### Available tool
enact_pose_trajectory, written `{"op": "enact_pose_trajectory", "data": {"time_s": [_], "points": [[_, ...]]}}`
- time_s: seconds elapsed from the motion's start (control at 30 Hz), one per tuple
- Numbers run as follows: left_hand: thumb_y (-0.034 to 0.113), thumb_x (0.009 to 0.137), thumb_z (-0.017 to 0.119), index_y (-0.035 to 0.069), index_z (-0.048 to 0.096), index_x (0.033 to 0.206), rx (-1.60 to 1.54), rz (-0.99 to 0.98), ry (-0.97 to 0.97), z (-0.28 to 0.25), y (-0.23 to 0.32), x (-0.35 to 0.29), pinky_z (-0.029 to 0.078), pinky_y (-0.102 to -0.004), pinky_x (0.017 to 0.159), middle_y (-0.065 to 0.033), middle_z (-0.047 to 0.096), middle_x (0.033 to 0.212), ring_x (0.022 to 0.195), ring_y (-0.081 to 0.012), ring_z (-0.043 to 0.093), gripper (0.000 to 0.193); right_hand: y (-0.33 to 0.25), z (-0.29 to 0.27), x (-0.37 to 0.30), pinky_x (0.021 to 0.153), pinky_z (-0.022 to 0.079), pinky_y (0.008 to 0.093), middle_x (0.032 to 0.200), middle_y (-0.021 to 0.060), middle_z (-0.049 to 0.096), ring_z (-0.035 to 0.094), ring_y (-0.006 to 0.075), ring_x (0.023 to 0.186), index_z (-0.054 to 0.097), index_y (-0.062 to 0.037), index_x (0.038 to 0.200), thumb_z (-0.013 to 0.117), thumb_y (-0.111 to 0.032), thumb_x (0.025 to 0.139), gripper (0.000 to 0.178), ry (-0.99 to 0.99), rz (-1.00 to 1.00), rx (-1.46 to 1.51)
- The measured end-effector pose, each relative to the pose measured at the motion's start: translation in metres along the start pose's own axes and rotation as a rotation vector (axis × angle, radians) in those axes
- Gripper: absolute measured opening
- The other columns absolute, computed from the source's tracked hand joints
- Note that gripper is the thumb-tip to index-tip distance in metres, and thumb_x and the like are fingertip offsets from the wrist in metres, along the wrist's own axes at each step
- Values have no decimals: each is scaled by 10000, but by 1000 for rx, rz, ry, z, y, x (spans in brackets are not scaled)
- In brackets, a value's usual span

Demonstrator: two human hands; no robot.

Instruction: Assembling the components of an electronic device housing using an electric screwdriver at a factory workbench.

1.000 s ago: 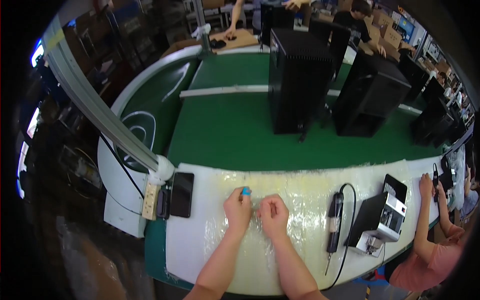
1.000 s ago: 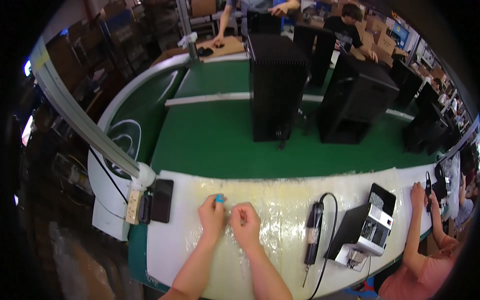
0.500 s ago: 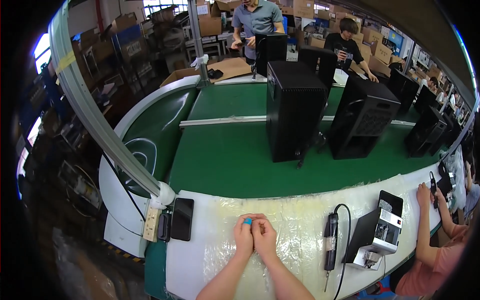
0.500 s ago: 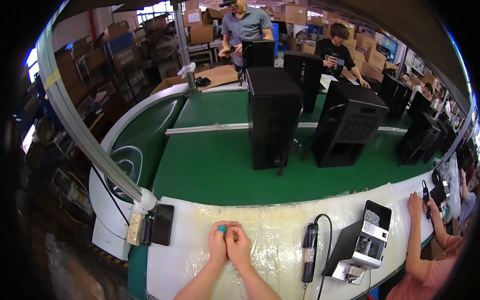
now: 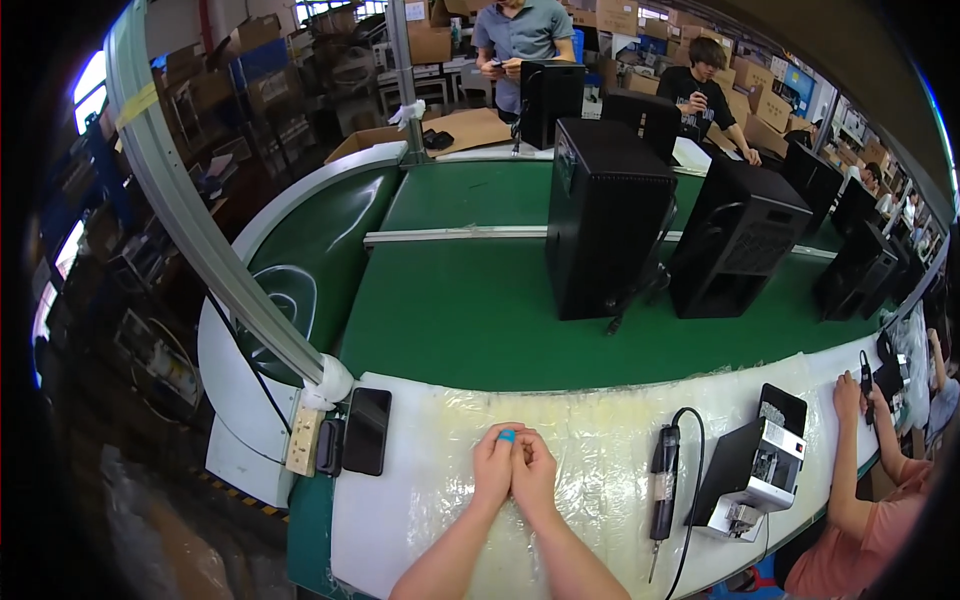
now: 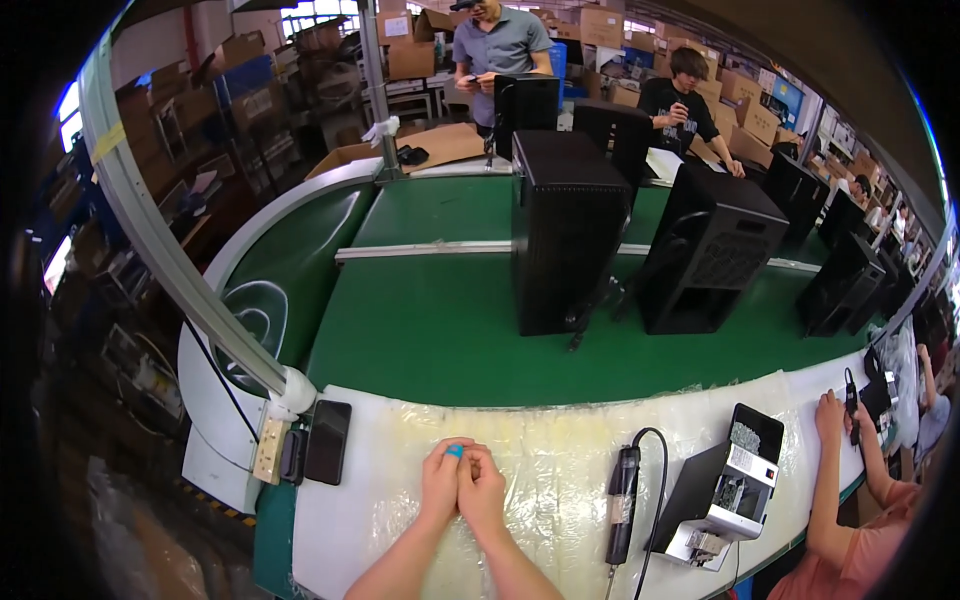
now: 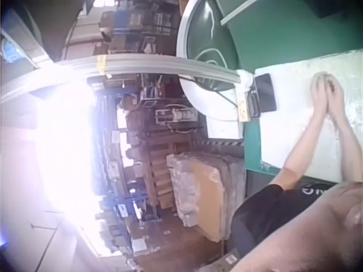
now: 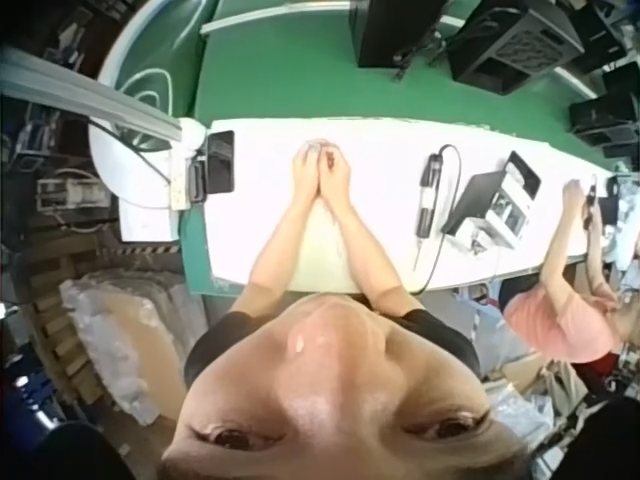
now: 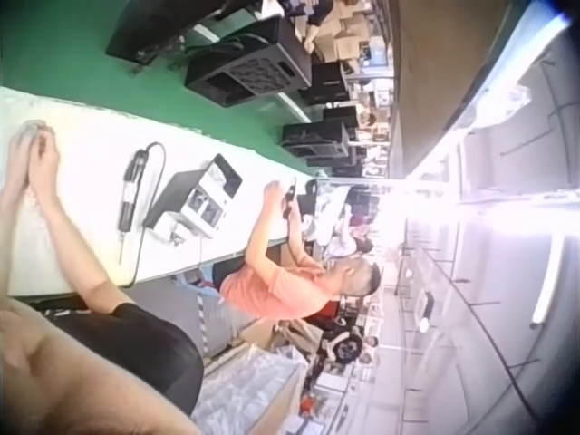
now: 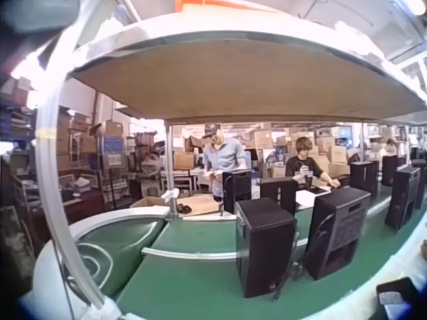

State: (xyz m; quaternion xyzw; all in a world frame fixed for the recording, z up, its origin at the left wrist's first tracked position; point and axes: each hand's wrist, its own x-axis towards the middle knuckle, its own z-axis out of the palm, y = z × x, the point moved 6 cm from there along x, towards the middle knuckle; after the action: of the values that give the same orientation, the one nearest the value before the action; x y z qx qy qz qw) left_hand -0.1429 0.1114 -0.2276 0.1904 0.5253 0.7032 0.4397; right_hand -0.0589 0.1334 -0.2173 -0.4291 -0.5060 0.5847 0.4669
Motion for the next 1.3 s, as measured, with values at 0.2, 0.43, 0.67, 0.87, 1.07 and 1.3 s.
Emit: {"op": "enact_pose_trajectory", "data": {"time_s": [0.2, 0.43, 0.67, 0.87, 1.07, 1.3], "points": [[99, 946, 456, -27, 620, 1005, -28, -60, -28, 6, -1, 0, 509, -245, 686, -83, 647, 902, 756, -110, 592, 216, 1, -5, 2, 574, 467, 231, 733, 55, 648, 588, 66, 648, 594, -10, 945, 567, -117, 945, 110, 27, -15, 20], [85, 934, 455, -28, 624, 995, 6, -14, -18, 2, 0, 1, 510, -248, 685, -85, 651, 914, 752, -112, 594, 212, 5, -3, 1, 583, 479, 240, 755, 72, 660, 608, 80, 662, 597, -4, 969, 562, -101, 937, 108, 12, 17, -18], [82, 935, 453, -26, 626, 992, -19, -15, -17, 3, 0, -1, 513, -252, 677, -88, 652, 894, 745, -113, 591, 212, 6, -3, 0, 587, 477, 235, 753, 62, 651, 603, 75, 665, 598, -9, 963, 561, -97, 938, 99, 13, 7, 22], [94, 946, 441, -19, 609, 994, 11, 0, 6, 4, 4, -2, 509, -260, 622, -88, 618, 814, 667, -130, 585, 208, -3, -1, -2, 584, 426, 196, 770, 8, 594, 527, 35, 678, 586, -5, 951, 540, -89, 957, 96, 10, 17, -23], [99, 947, 465, -26, 627, 1004, 38, -1, -19, -1, -5, 4, 509, -247, 670, -78, 645, 889, 737, -105, 588, 213, 6, -3, 3, 590, 478, 236, 752, 64, 649, 606, 78, 663, 598, -23, 961, 565, -98, 936, 86, 18, 11, -36], [100, 948, 466, -28, 626, 1002, 14, -5, -22, -1, -2, 2, 509, -246, 680, -79, 648, 899, 756, -106, 589, 212, 5, -2, 2, 588, 484, 247, 738, 76, 654, 620, 92, 657, 598, -25, 968, 567, -104, 934, 92, 23, -7, -52]]}}
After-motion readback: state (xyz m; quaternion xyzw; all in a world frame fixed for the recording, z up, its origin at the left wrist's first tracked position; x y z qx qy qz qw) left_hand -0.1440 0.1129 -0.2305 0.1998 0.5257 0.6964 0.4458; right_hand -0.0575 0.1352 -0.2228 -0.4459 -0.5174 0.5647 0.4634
